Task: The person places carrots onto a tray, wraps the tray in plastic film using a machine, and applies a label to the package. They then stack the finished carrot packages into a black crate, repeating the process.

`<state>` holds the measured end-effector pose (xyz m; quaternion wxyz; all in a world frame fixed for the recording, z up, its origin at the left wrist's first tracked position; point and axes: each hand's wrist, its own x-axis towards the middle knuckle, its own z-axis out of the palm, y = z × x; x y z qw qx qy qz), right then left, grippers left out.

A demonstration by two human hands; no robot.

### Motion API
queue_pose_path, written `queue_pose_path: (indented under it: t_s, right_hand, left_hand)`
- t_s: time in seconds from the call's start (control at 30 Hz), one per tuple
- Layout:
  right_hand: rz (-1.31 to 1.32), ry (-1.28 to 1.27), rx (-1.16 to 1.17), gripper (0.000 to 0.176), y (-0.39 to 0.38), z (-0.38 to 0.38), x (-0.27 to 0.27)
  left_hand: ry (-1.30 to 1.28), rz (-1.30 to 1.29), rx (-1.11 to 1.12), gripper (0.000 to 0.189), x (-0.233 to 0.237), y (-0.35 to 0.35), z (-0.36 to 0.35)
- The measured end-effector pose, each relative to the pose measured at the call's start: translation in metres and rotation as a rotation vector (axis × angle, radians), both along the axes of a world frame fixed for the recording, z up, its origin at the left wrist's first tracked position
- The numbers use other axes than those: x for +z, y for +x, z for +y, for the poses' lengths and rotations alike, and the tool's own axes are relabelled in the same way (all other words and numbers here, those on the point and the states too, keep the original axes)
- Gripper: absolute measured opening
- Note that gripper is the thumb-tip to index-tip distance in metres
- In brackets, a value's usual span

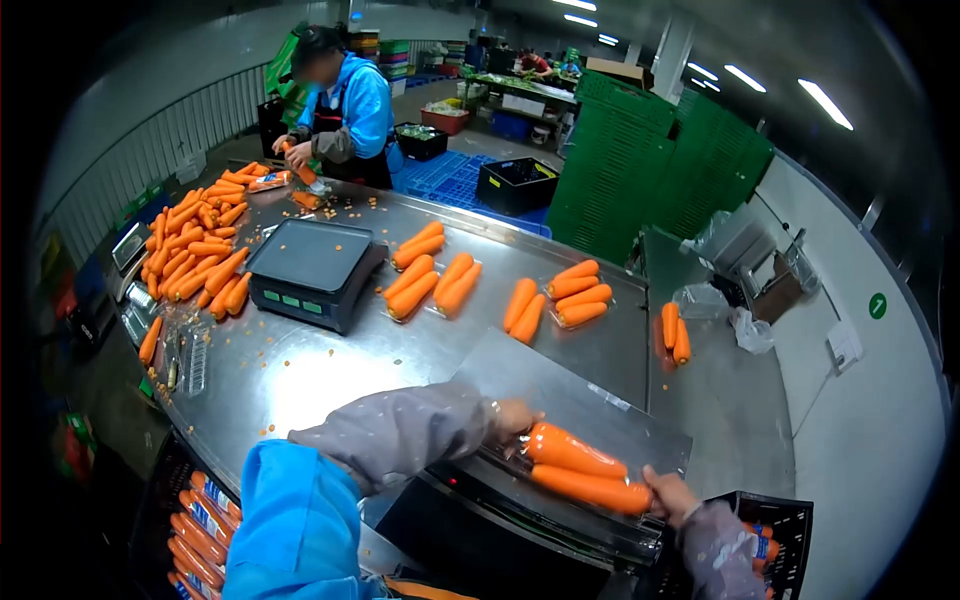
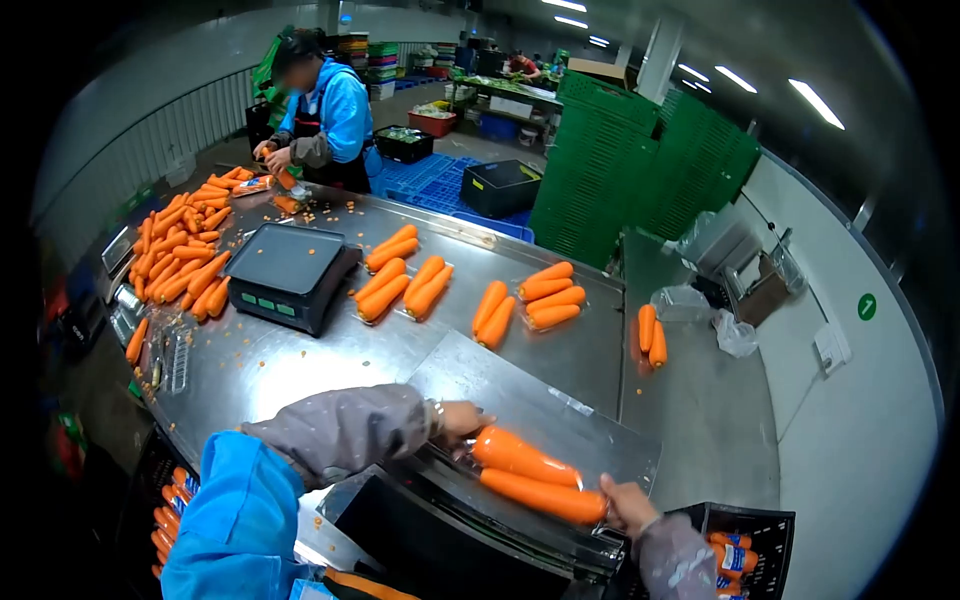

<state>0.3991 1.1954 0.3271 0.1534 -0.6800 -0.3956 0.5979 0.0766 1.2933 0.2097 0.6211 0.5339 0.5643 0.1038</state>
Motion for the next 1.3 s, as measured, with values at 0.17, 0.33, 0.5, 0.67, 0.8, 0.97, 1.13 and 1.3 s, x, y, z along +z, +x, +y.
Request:
queue_pose_path:
  t_s: [0.17, 0.33, 0.5, 0.67, 0.8, 0.97, 1.13, 1.3]
  right_hand:
    - [-0.204, 0.25, 0.119, 0.047, -0.013, -0.102, -0.041]
    - [-0.505, 0.521, 0.32, 0.045, -0.029, -0.147, -0.086]
    - [-0.776, 0.643, 0.496, 0.043, -0.03, -0.169, -0.111]
    - [-0.226, 0.264, -0.045, 0.028, -0.036, -0.195, -0.073]
    - [-0.059, 0.452, -0.386, 0.015, -0.034, -0.218, -0.094]
    - [0.242, 0.523, -0.808, 0.023, -0.066, -0.22, -0.103]
    - [0.394, 0.368, -0.799, 0.019, -0.069, -0.235, -0.089]
    - [-0.707, 0.972, -0.111, 0.01, -0.043, -0.226, -0.121]
  left_hand:
    - [0.213, 0.144, -0.136, 0.058, 0.042, -0.043, -0.136]
    - [0.487, 0.334, -0.067, 0.046, 0.013, -0.048, -0.202]
    - [0.506, 0.321, 0.017, 0.044, 0.008, -0.06, -0.219]
    - [0.496, -0.092, 0.308, 0.032, -0.018, -0.074, -0.241]
    - [0.715, -0.056, 0.615, 0.027, 0.0, -0.044, -0.24]
    - [0.8, 0.099, 0.73, 0.022, -0.007, -0.033, -0.239]
    - [0.812, 0.086, 0.731, 0.018, -0.01, -0.065, -0.259]
    - [0.983, 0.518, 0.495, 0.025, -0.019, -0.087, -0.278]
